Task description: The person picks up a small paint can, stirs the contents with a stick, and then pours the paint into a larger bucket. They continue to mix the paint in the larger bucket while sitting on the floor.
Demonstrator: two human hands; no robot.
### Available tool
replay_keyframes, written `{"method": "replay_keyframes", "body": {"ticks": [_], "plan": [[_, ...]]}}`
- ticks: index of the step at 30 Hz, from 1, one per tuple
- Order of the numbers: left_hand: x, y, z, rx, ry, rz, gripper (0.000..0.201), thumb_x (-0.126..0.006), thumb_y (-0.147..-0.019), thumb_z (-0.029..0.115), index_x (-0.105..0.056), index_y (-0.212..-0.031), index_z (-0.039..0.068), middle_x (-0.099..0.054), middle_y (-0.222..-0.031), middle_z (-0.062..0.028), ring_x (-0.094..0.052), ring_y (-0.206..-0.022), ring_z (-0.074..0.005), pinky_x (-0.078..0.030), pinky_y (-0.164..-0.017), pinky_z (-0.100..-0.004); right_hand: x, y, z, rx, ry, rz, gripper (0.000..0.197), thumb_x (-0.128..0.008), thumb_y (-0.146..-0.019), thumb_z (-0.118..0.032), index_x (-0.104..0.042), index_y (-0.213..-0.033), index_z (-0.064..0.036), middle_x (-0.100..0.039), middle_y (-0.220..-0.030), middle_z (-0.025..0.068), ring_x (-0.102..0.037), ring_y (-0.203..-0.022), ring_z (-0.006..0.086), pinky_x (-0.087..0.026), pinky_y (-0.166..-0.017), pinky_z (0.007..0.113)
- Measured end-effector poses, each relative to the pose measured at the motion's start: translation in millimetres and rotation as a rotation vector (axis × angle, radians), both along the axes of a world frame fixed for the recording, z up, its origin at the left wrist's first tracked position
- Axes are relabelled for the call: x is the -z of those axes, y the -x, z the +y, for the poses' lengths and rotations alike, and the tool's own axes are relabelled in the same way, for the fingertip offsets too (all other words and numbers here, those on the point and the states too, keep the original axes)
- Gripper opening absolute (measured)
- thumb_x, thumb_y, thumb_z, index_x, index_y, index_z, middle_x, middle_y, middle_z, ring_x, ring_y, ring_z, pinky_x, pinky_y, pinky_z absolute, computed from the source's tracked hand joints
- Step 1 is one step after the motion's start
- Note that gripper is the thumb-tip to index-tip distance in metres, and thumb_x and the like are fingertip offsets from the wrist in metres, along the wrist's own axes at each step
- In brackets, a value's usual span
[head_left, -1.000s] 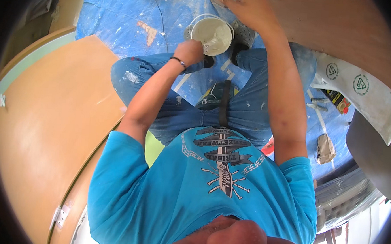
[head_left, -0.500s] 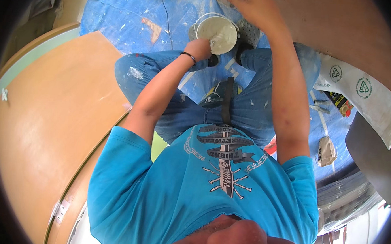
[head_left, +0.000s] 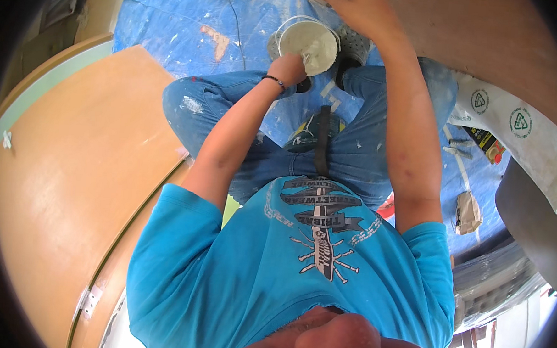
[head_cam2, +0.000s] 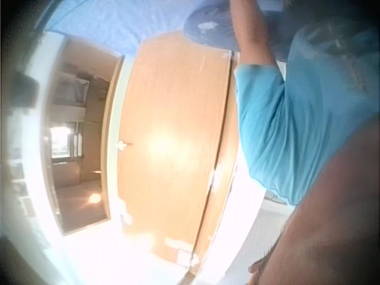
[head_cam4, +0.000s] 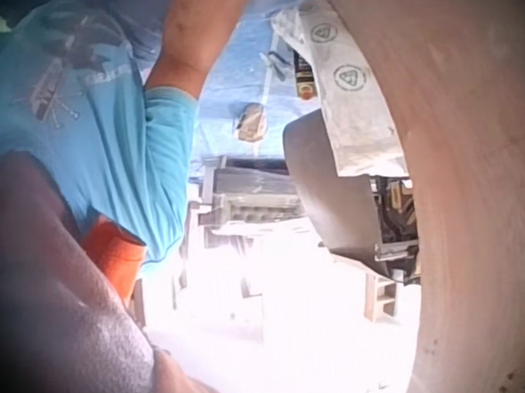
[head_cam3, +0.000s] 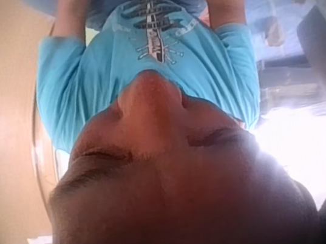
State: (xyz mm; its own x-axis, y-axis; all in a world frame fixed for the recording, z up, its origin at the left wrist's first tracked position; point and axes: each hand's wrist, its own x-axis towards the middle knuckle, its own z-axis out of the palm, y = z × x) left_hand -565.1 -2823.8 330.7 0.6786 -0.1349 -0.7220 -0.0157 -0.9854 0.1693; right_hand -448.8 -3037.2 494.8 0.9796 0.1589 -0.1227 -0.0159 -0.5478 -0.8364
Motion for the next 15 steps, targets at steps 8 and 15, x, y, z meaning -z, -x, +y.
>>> {"method": "replay_keyframes", "body": {"ticks": [8,15], "plan": [[-39,-15,25,-0.070,-0.056,-0.088,0.030,-0.059,-0.091,0.023,-0.078,-0.101,0.002,-0.076,-0.104,-0.0257,-0.074,-0.098,-0.0442,-0.060,-0.087,-0.0510,0,3,0,0.001,-0.149,0.049,0.045,-0.076,-0.093,-0.037,-0.070,-0.118,0.0002,-0.076,-0.104,0.0196,-0.073,-0.095,0.0342,-0.056,-0.085,0.043],[36,-15,7,-0.038,-0.028,-0.053,0.027,-0.059,-0.089,0.018,-0.078,-0.100,0.002,-0.076,-0.104,-0.0270,-0.074,-0.099,-0.0433,-0.060,-0.086,-0.0510,1,2,-1,0.019,-0.074,-0.026,0.045,-0.076,-0.093,-0.036,-0.070,-0.119,0.0002,-0.076,-0.104,0.0187,-0.073,-0.097,0.0344,-0.056,-0.085,0.043]]}}
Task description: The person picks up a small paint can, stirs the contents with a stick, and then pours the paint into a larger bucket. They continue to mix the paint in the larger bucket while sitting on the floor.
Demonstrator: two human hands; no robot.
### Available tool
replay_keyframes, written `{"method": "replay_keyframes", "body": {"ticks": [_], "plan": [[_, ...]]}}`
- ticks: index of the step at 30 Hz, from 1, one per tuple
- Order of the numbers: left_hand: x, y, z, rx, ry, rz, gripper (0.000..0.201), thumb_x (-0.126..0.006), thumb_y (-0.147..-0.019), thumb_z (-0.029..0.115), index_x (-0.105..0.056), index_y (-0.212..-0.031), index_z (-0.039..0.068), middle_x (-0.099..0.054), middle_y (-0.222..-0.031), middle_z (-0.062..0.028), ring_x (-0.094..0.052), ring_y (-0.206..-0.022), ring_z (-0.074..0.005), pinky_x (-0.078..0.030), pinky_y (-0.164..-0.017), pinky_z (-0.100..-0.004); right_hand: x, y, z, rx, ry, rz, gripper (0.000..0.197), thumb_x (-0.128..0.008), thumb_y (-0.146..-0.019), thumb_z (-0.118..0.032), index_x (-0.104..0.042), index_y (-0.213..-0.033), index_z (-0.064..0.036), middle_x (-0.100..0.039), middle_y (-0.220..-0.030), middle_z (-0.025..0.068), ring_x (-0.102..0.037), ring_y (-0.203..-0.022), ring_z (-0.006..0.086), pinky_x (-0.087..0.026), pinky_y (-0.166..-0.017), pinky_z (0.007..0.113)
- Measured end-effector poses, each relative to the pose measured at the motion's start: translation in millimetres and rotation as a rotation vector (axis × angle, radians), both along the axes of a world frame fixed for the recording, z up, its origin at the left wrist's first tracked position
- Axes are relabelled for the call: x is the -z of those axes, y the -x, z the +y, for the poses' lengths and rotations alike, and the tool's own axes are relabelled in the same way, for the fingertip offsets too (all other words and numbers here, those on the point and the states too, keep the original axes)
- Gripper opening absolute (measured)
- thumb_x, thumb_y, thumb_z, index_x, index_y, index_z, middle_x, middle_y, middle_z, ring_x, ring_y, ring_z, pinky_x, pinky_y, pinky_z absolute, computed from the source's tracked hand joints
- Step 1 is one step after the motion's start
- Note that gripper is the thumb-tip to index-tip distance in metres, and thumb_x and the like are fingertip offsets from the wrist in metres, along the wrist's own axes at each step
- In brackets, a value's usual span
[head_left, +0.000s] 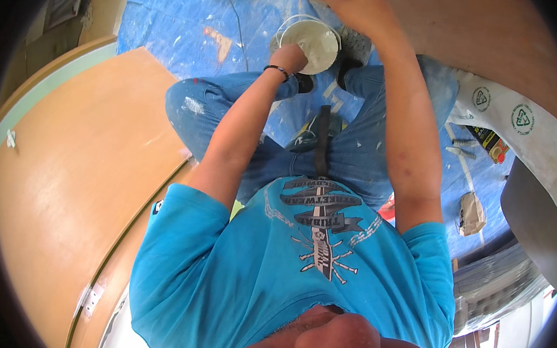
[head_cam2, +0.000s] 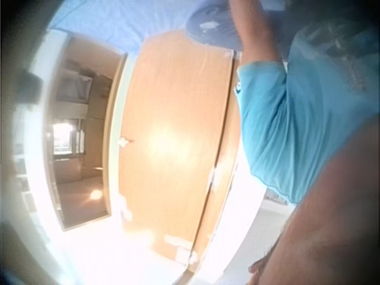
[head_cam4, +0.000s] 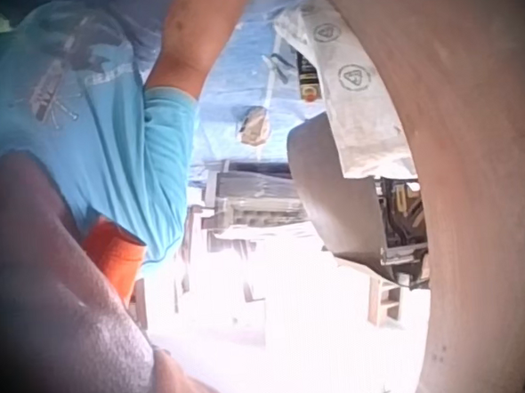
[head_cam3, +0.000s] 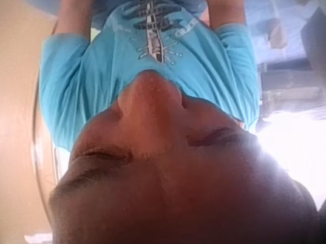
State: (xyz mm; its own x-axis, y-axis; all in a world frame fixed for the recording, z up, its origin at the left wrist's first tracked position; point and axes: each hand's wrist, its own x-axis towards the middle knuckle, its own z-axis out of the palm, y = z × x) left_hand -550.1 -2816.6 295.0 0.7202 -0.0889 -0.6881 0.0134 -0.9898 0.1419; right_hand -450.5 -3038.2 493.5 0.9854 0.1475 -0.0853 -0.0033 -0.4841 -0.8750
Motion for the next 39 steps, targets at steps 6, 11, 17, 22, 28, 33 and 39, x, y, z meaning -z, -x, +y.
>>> {"method": "replay_keyframes", "body": {"ticks": [6,11,17,22,28,33,39], "plan": [[3,24,10,0.269,0.026,0.078,0.028,-0.060,-0.092,0.022,-0.078,-0.095,0.001,-0.076,-0.097,-0.0255,-0.074,-0.093,-0.0456,-0.060,-0.083,-0.0514,-6,0,1,-0.023,-0.085,0.058,0.046,-0.076,-0.093,-0.036,-0.070,-0.120,0.0000,-0.076,-0.104,0.0185,-0.073,-0.097,0.0336,-0.056,-0.085,0.043],[-51,18,15,0.061,0.005,0.048,0.033,-0.057,-0.094,0.025,-0.077,-0.095,-0.001,-0.075,-0.100,-0.0261,-0.073,-0.097,-0.0459,-0.059,-0.087,-0.0525,-4,4,-4,-0.011,-0.115,0.039,0.047,-0.076,-0.094,-0.037,-0.069,-0.121,-0.0004,-0.076,-0.103,0.0180,-0.073,-0.095,0.0331,-0.056,-0.085,0.042],[-29,-7,4,0.020,-0.011,0.006,0.029,-0.059,-0.092,0.022,-0.078,-0.095,0.000,-0.075,-0.101,-0.0263,-0.074,-0.096,-0.0449,-0.060,-0.085,-0.0508,0,3,-3,-0.040,-0.123,0.033,0.046,-0.075,-0.095,-0.038,-0.069,-0.121,-0.0004,-0.075,-0.105,0.0184,-0.072,-0.093,0.0338,-0.056,-0.085,0.043],[14,16,10,0.345,0.052,0.086,0.031,-0.058,-0.094,0.024,-0.077,-0.092,-0.001,-0.074,-0.096,-0.0267,-0.073,-0.092,-0.0457,-0.059,-0.081,-0.0520,-1,-1,-1,-0.031,-0.053,0.036,0.047,-0.075,-0.095,-0.038,-0.069,-0.122,-0.0003,-0.076,-0.107,0.0187,-0.073,-0.096,0.0342,-0.056,-0.088,0.043],[-34,8,37,0.159,0.038,0.154,0.032,-0.058,-0.093,0.025,-0.078,-0.097,0.000,-0.075,-0.106,-0.0270,-0.073,-0.099,-0.0445,-0.059,-0.087,-0.0504,-2,-1,0,-0.032,-0.080,0.069,0.048,-0.074,-0.095,-0.039,-0.070,-0.122,-0.0004,-0.076,-0.108,0.0191,-0.073,-0.099,0.0347,-0.056,-0.089,0.042],[-42,-20,13,0.148,-0.035,0.064,0.032,-0.057,-0.094,0.024,-0.079,-0.101,0.002,-0.075,-0.109,-0.0249,-0.073,-0.103,-0.0431,-0.058,-0.089,-0.0505,-4,0,-2,-0.042,-0.072,0.084,0.048,-0.074,-0.095,-0.040,-0.069,-0.122,-0.0005,-0.076,-0.108,0.0186,-0.073,-0.100,0.0342,-0.056,-0.089,0.042],[-30,-13,1,0.225,-0.008,0.108,0.032,-0.054,-0.094,0.021,-0.078,-0.100,-0.001,-0.075,-0.099,-0.0259,-0.074,-0.091,-0.0430,-0.059,-0.081,-0.0507,-8,2,-4,-0.030,-0.035,0.057,0.048,-0.074,-0.094,-0.039,-0.069,-0.123,-0.0011,-0.076,-0.105,0.0178,-0.073,-0.099,0.0341,-0.056,-0.088,0.042]]}}
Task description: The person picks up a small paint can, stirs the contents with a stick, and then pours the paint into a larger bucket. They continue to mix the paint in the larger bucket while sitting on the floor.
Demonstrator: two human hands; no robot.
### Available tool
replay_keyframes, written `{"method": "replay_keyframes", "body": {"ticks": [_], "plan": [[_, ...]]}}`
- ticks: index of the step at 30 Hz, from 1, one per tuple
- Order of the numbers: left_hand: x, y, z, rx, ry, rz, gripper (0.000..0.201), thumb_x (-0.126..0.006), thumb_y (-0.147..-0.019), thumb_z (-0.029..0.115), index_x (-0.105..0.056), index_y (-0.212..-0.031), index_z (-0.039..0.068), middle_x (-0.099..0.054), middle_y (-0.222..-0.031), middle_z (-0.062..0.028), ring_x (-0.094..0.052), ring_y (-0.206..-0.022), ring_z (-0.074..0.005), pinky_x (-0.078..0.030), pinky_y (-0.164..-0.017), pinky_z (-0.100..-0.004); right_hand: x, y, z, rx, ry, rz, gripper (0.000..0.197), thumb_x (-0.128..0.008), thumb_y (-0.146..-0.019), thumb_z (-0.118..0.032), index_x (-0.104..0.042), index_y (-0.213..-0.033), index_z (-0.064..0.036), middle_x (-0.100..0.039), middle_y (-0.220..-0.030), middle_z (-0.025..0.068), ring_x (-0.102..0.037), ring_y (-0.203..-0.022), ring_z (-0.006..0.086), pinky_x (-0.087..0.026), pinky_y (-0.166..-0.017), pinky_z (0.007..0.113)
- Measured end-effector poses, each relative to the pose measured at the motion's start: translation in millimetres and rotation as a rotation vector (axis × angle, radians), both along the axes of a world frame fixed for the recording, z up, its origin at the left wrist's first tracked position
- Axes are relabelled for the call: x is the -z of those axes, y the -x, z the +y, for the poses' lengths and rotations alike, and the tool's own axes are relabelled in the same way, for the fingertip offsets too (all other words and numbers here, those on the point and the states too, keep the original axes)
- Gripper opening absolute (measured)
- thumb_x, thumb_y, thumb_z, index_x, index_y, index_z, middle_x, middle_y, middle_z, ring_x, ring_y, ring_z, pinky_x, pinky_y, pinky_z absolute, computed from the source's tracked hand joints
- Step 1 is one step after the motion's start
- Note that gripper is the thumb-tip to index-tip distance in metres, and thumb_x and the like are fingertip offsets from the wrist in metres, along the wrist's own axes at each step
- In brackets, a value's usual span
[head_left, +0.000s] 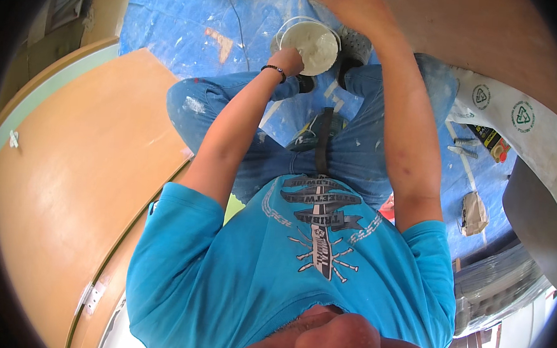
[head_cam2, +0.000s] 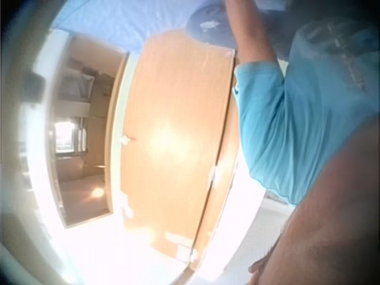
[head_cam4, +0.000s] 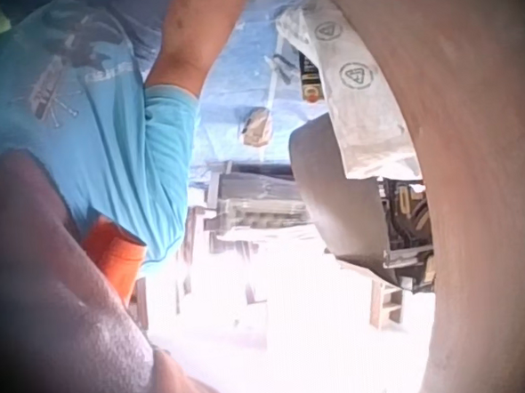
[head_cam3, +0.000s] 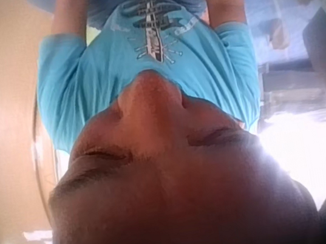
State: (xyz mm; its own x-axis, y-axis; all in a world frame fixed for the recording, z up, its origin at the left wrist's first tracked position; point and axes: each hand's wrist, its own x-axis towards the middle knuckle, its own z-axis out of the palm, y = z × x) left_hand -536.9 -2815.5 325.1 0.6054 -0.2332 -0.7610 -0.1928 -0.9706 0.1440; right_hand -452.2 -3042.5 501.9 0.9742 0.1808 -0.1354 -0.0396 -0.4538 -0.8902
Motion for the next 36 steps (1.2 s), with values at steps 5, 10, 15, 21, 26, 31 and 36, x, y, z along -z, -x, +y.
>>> {"method": "replay_keyframes", "body": {"ticks": [5,10,15,21,26,31,36], "plan": [[-53,-5,10,-0.025,-0.033,0.216,0.033,-0.055,-0.094,0.022,-0.079,-0.100,0.000,-0.074,-0.110,-0.0266,-0.073,-0.104,-0.0420,-0.058,-0.089,-0.0494,1,-1,4,-0.011,-0.064,0.018,0.049,-0.074,-0.094,-0.039,-0.068,-0.125,-0.0012,-0.076,-0.106,0.0184,-0.073,-0.098,0.0350,-0.056,-0.087,0.044],[-79,-8,11,-0.070,-0.066,0.087,0.033,-0.056,-0.093,0.022,-0.078,-0.100,-0.002,-0.074,-0.109,-0.0264,-0.073,-0.103,-0.0426,-0.058,-0.087,-0.0487,4,0,3,0.009,-0.058,0.003,0.049,-0.074,-0.094,-0.038,-0.067,-0.125,-0.0010,-0.076,-0.107,0.0191,-0.073,-0.098,0.0352,-0.056,-0.087,0.044],[-44,-2,11,0.043,-0.016,0.113,0.032,-0.060,-0.090,0.023,-0.078,-0.098,-0.002,-0.075,-0.105,-0.0261,-0.074,-0.099,-0.0424,-0.059,-0.085,-0.0482,4,-1,2,-0.001,-0.026,-0.014,0.048,-0.074,-0.094,-0.037,-0.067,-0.125,0.0001,-0.076,-0.105,0.0194,-0.073,-0.096,0.0355,-0.056,-0.086,0.044],[5,35,7,-0.220,-0.002,0.042,0.033,-0.063,-0.089,0.027,-0.078,-0.098,-0.001,-0.075,-0.104,-0.0262,-0.074,-0.098,-0.0433,-0.059,-0.084,-0.0497,5,-3,2,-0.014,-0.062,-0.006,0.048,-0.075,-0.094,-0.035,-0.067,-0.123,0.0020,-0.075,-0.101,0.0202,-0.072,-0.093,0.0355,-0.056,-0.084,0.044],[10,61,9,-0.369,0.072,-0.098,0.035,-0.063,-0.092,0.031,-0.077,-0.107,0.002,-0.074,-0.103,-0.0271,-0.072,-0.096,-0.0458,-0.059,-0.084,-0.0528,9,-3,5,-0.007,-0.067,-0.022,0.047,-0.076,-0.094,-0.034,-0.067,-0.122,0.0024,-0.075,-0.099,0.0213,-0.072,-0.093,0.0366,-0.056,-0.083,0.044],[-21,57,5,-0.447,0.069,-0.171,0.041,-0.058,-0.100,0.041,-0.075,-0.118,0.008,-0.074,-0.102,-0.0274,-0.071,-0.094,-0.0482,-0.057,-0.083,-0.0557,8,-1,5,-0.010,-0.076,-0.049,0.047,-0.076,-0.093,-0.033,-0.068,-0.121,0.0029,-0.075,-0.100,0.0211,-0.072,-0.092,0.0369,-0.056,-0.083,0.044],[-50,41,2,-0.365,0.080,-0.246,0.034,-0.059,-0.097,0.030,-0.074,-0.117,0.007,-0.074,-0.100,-0.0263,-0.073,-0.093,-0.0450,-0.058,-0.080,-0.0555,3,-2,4,-0.017,-0.036,-0.014,0.046,-0.076,-0.093,-0.033,-0.068,-0.121,0.0025,-0.075,-0.100,0.0206,-0.073,-0.092,0.0370,-0.056,-0.083,0.044]]}}
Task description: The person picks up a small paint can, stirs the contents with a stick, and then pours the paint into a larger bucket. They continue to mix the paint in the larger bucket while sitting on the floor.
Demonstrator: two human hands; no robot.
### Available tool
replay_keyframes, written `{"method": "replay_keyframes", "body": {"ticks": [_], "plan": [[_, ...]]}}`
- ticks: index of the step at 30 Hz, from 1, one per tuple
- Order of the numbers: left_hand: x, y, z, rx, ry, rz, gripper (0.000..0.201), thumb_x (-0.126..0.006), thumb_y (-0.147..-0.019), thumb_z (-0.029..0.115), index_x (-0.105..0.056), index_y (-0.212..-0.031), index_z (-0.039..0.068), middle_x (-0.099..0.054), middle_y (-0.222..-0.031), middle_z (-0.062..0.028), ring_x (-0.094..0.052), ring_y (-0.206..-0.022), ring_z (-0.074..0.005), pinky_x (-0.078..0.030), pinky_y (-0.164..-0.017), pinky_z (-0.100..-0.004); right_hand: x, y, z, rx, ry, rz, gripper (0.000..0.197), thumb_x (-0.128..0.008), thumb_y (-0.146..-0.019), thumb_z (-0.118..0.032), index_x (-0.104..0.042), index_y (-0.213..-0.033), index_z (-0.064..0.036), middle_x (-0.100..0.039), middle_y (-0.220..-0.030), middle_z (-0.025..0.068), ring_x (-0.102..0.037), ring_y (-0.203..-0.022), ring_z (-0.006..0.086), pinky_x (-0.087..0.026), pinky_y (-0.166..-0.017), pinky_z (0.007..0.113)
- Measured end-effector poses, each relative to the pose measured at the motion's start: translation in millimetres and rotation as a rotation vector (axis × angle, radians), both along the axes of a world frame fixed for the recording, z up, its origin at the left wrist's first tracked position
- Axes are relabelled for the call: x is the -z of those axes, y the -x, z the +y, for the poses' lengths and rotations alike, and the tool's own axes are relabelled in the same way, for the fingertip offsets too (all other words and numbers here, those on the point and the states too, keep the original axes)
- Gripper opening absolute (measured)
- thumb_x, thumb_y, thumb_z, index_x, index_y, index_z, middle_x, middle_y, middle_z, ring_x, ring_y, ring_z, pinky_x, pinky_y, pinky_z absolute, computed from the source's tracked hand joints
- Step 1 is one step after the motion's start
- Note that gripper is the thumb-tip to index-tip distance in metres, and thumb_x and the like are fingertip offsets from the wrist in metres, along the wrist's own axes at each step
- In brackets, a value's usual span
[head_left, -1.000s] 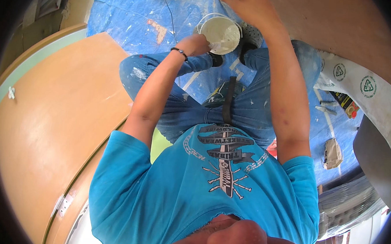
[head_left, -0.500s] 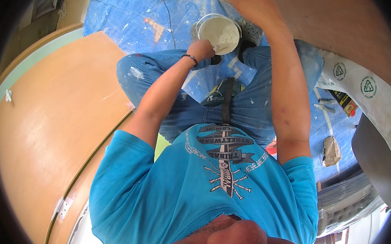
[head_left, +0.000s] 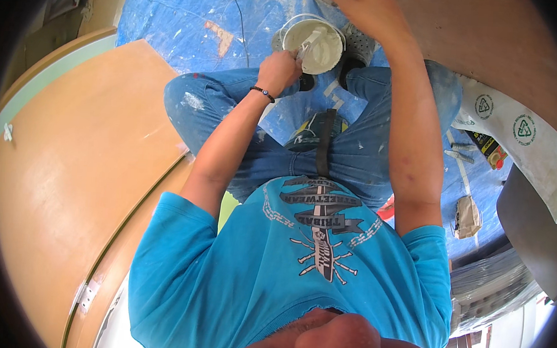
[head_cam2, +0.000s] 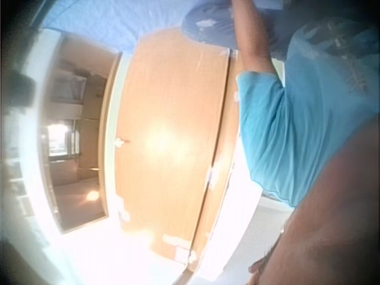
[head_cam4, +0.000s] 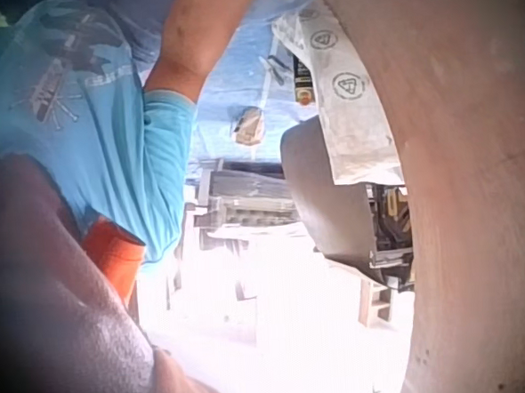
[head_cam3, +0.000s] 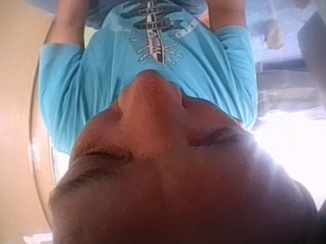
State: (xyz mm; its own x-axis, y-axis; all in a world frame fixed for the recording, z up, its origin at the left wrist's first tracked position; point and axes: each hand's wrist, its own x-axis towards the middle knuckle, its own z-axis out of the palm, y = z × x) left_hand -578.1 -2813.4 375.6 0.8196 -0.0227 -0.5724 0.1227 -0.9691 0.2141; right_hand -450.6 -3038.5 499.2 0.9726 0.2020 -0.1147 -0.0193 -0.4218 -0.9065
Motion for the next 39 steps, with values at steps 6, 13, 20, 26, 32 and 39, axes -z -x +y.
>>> {"method": "replay_keyframes", "body": {"ticks": [6,13,20,26,32,39], "plan": [[34,-6,-26,0.082,-0.033,-0.008,0.029,-0.058,-0.093,0.024,-0.076,-0.106,0.005,-0.074,-0.095,-0.0275,-0.074,-0.089,-0.0431,-0.060,-0.078,-0.0529,0,1,0,-0.002,0.001,0.009,0.046,-0.074,-0.094,-0.035,-0.068,-0.121,0.0022,-0.075,-0.102,0.0206,-0.073,-0.095,0.0359,-0.056,-0.084,0.044],[31,-13,-6,0.238,-0.065,0.151,0.022,-0.063,-0.087,0.016,-0.079,-0.097,0.004,-0.077,-0.100,-0.0233,-0.076,-0.094,-0.0404,-0.061,-0.081,-0.0500,-4,3,-2,0.011,-0.003,-0.013,0.046,-0.073,-0.095,-0.035,-0.068,-0.123,0.0004,-0.075,-0.104,0.0194,-0.073,-0.095,0.0338,-0.056,-0.085,0.042],[-28,-16,-10,0.236,-0.148,0.109,0.022,-0.064,-0.087,0.018,-0.080,-0.094,0.005,-0.077,-0.099,-0.0218,-0.076,-0.091,-0.0401,-0.062,-0.079,-0.0477,-2,5,-2,-0.014,0.035,-0.054,0.046,-0.075,-0.094,-0.036,-0.069,-0.121,0.0005,-0.076,-0.103,0.0180,-0.073,-0.094,0.0342,-0.057,-0.085,0.042],[8,-17,-25,0.249,-0.113,0.168,0.024,-0.064,-0.087,0.020,-0.080,-0.097,0.005,-0.077,-0.101,-0.0209,-0.076,-0.093,-0.0398,-0.061,-0.080,-0.0487,-2,1,1,-0.014,-0.007,-0.008,0.047,-0.076,-0.094,-0.035,-0.068,-0.123,0.0015,-0.076,-0.103,0.0186,-0.073,-0.092,0.0337,-0.057,-0.084,0.042],[33,-7,-8,0.111,-0.128,0.125,0.025,-0.063,-0.090,0.022,-0.079,-0.100,0.005,-0.077,-0.101,-0.0216,-0.075,-0.094,-0.0408,-0.061,-0.081,-0.0500,0,3,-3,-0.012,-0.029,0.028,0.048,-0.075,-0.094,-0.035,-0.067,-0.124,0.0017,-0.075,-0.104,0.0191,-0.073,-0.092,0.0329,-0.056,-0.084,0.041],[8,-3,-7,0.088,-0.120,0.018,0.027,-0.062,-0.093,0.028,-0.079,-0.101,0.007,-0.076,-0.097,-0.0218,-0.075,-0.089,-0.0423,-0.060,-0.077,-0.0517,2,1,-2,-0.016,-0.046,0.014,0.049,-0.074,-0.094,-0.036,-0.067,-0.124,0.0025,-0.075,-0.103,0.0200,-0.073,-0.093,0.0345,-0.056,-0.084,0.043]]}}
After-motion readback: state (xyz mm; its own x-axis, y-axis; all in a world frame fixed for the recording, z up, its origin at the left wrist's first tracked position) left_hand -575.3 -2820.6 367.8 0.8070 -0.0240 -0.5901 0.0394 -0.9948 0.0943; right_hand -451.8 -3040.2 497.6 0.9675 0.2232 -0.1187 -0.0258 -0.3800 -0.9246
